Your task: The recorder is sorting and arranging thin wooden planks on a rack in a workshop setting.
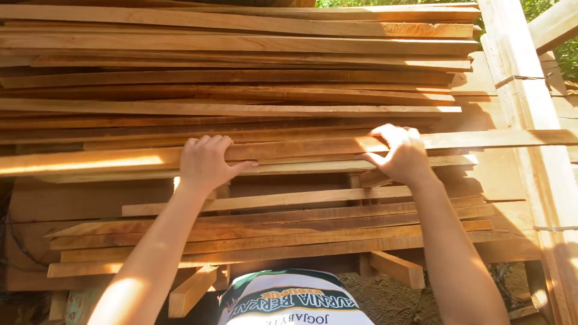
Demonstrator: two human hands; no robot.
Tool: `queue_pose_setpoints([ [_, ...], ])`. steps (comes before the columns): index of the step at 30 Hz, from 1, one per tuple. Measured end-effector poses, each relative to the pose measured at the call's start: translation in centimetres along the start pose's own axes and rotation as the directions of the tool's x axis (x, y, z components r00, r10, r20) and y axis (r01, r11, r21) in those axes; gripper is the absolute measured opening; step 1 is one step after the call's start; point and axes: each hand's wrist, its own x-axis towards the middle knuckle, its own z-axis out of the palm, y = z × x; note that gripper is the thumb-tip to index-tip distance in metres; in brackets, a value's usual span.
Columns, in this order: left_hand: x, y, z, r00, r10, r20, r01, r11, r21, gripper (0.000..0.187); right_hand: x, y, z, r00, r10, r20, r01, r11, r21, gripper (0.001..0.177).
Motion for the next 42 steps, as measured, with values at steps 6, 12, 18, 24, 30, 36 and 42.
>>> queue_pose_setpoints([
  [6,-1.7,1.2,-2.7,0.998,0.026,0.064,-0.021,0.996,-0.084,0.064,-3.0,-4.8,-5.0,0.983,0.159,0.094,-0.162,0.986,0.030,0.054],
  [12,-5.5,6.0,-4.5,0.966,-0.025,0.258,0.070,0.984,-0.166,0.069,-6.0,-9.6,-3.1,0.988,-0.137,0.074,0.135,0.990,0.033,0.058],
  [18,-10.7,8.3,-3.3,0.891,-0.122,0.438,0.247,0.938,-0.242,0.068,-11.2,-11.0,2.1,0.985,-0.068,0.159,0.058,0.996,0.063,0.055],
  [24,-14.5,9.0,5.9,0.773,-0.106,0.625,0.346,0.897,-0.275,0.068,-14.1,-9.5,11.7,0.990,0.019,0.142,-0.027,0.998,0.051,0.054],
  [30,-19.2,9.0,13.6,0.809,-0.144,0.570,0.334,0.910,-0.244,0.056,-16.1,-8.7,20.0,0.958,0.066,0.278,-0.082,0.996,0.047,0.053],
  [36,-21.6,8.4,15.7,0.829,-0.054,0.557,0.188,0.964,-0.187,0.050,-17.0,-9.9,19.9,0.936,0.083,0.341,-0.129,0.985,0.117,0.045],
  [42,-23.7,7.4,17.2,0.858,0.084,0.507,0.042,0.972,-0.232,0.050,-18.0,-9.4,19.7,0.934,-0.017,0.358,-0.040,0.987,0.153,0.047],
])
